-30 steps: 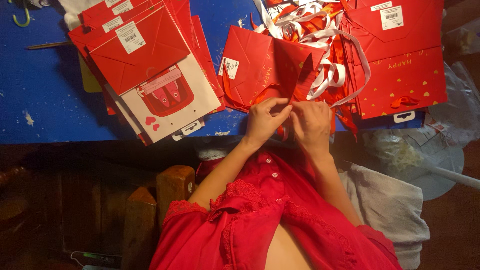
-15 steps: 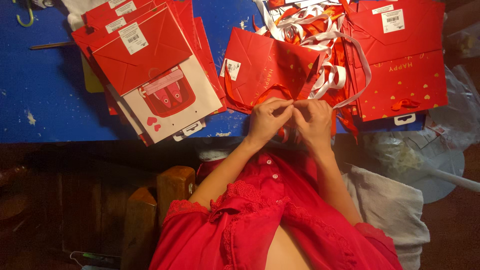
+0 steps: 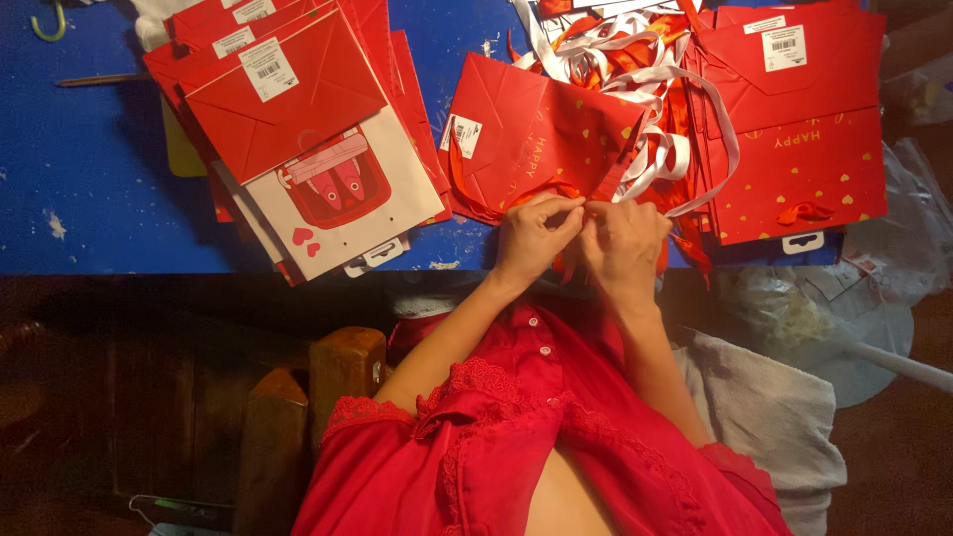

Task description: The person assembles red Valentine's Day gift boxes by inserting white cards, threading white and red ribbons through slots, and tying decorative bows. They handle multiple boxes one at a time, folding flaps and stacking finished units on the table.

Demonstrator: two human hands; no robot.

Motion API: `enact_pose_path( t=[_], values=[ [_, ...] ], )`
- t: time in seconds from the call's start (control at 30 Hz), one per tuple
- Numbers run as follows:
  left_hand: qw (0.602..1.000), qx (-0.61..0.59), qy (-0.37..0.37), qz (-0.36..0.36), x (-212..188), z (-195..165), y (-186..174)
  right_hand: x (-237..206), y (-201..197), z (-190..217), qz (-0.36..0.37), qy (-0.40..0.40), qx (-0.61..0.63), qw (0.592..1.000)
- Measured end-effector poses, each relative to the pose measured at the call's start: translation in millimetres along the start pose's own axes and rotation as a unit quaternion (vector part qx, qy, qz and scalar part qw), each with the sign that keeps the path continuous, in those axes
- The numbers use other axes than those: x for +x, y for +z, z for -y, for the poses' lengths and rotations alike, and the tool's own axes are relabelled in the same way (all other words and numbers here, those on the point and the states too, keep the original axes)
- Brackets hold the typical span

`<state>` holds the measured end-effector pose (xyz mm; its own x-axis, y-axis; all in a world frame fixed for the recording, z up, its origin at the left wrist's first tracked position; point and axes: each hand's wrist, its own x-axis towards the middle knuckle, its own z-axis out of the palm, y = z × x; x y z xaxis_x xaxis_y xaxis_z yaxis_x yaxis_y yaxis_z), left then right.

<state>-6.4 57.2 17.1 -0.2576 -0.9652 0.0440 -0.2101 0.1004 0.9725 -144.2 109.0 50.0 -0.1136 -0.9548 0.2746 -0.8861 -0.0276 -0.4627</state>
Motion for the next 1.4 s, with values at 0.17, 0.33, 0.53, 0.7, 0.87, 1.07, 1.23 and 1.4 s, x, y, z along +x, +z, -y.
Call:
enact_pose_path(
  t=[0.17, 0.33, 0.53, 0.7, 0.87, 1.07, 1.23, 1.4],
  values=[
    [1.0, -0.01, -0.01, 0.0, -1, -4, -1, 2, -23, -5, 0.04, -0.011, -0.04, 0.998],
    [1.0, -0.013, -0.006, 0.009, -1, -4, -4, 6, -27, -4, 0.005, 0.027, 0.008, 1.0],
    [1.0, -0.018, -0.005, 0.007, -2, -3, -3, 9, -8, 3, 0.04, -0.013, -0.024, 0.999],
    [0.999, -0.014, -0.027, 0.015, -2, -1, -4, 6, -2, -2, 0.031, 0.005, 0.032, 0.999],
    [0.999, -0.041, -0.03, 0.017, 0, 0, -5, 4, -2, -9, -0.001, 0.122, 0.25, 0.961],
    [0.999, -0.029, -0.027, 0.024, 0, 0, -5, 11, -6, -6, -0.042, 0.052, 0.229, 0.971],
    [0.997, -0.055, -0.043, 0.027, -1, -1, -6, 14, -1, -2, -0.016, 0.013, 0.151, 0.988],
    [0.997, -0.051, -0.046, 0.021, -1, 0, -3, 6, 7, -16, 0.007, 0.06, 0.164, 0.985]
  ],
)
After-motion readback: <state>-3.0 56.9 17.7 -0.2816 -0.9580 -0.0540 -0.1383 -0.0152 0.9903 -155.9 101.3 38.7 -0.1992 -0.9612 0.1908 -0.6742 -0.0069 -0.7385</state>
